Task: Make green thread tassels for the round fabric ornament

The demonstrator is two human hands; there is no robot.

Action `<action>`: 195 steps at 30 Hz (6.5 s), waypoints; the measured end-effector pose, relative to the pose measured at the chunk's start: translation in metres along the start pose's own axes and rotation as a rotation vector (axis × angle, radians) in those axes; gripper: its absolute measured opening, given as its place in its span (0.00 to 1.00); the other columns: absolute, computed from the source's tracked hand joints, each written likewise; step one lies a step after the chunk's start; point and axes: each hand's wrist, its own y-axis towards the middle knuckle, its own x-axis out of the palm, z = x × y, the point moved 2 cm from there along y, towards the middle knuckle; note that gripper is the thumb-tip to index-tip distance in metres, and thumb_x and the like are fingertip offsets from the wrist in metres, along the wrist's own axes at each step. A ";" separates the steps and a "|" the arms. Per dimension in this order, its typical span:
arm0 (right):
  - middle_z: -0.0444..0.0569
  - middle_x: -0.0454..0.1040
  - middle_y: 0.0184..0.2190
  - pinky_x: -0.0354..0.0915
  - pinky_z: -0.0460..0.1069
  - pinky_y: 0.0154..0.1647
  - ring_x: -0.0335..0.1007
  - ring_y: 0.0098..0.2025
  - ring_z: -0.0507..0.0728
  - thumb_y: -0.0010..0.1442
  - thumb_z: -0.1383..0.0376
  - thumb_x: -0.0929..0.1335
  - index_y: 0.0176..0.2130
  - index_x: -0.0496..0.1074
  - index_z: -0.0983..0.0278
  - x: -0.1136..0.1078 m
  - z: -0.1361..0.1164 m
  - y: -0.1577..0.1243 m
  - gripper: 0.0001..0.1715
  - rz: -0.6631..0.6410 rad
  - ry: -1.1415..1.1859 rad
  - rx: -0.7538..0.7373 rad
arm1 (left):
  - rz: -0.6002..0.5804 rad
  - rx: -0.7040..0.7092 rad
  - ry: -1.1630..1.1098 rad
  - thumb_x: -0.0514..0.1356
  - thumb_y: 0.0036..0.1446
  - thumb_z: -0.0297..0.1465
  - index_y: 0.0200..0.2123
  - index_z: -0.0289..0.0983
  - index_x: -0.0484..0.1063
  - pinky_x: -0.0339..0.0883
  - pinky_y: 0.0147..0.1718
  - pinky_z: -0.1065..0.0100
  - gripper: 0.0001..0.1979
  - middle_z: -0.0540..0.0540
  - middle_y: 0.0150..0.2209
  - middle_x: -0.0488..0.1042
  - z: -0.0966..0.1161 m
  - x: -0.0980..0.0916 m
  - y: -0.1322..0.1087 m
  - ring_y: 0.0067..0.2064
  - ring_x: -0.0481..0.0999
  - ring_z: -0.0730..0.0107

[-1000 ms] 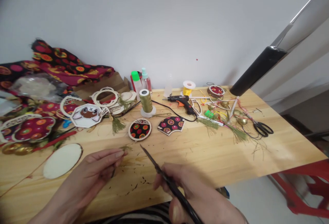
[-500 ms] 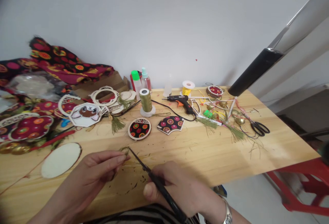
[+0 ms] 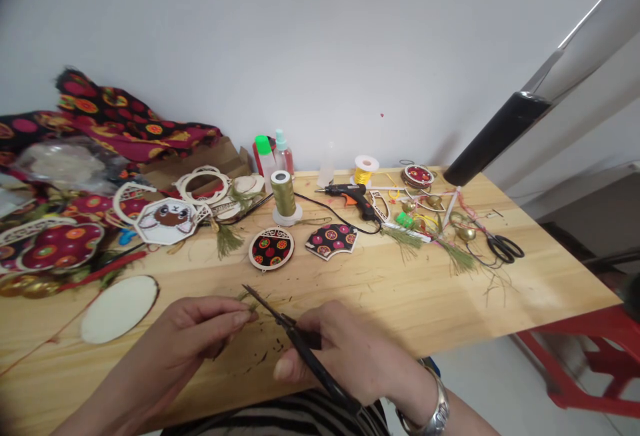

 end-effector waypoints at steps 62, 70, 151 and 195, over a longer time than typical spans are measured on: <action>0.51 0.71 0.41 0.62 0.59 0.47 0.58 0.50 0.62 0.56 0.73 0.66 0.32 0.69 0.64 -0.019 0.006 0.017 0.05 0.530 -0.822 -0.247 | 0.212 0.051 -0.366 0.70 0.39 0.32 0.26 0.35 0.79 0.52 0.17 0.77 0.09 0.51 0.19 0.72 -0.002 -0.016 0.005 0.19 0.60 0.80; 0.50 0.70 0.40 0.65 0.51 0.44 0.67 0.44 0.55 0.58 0.72 0.63 0.26 0.68 0.64 -0.040 -0.016 0.015 0.10 0.759 -0.215 -0.356 | 0.182 0.042 -0.352 0.69 0.40 0.34 0.23 0.34 0.79 0.50 0.16 0.76 0.09 0.50 0.19 0.70 -0.005 -0.010 0.008 0.18 0.58 0.81; 0.45 0.72 0.30 0.65 0.48 0.36 0.67 0.36 0.54 0.52 0.73 0.69 0.34 0.72 0.62 0.023 -0.017 0.037 0.08 0.780 -0.043 -0.483 | 0.071 -0.015 -0.434 0.68 0.42 0.34 0.21 0.32 0.76 0.41 0.15 0.78 0.10 0.52 0.18 0.68 -0.010 0.014 0.005 0.16 0.52 0.88; 0.44 0.69 0.27 0.64 0.49 0.35 0.65 0.34 0.53 0.56 0.72 0.67 0.29 0.71 0.62 0.019 -0.017 0.034 0.07 0.717 -0.042 -0.592 | -0.043 -0.047 -0.393 0.67 0.44 0.33 0.20 0.32 0.75 0.38 0.15 0.75 0.10 0.51 0.18 0.68 -0.015 0.020 0.000 0.15 0.49 0.86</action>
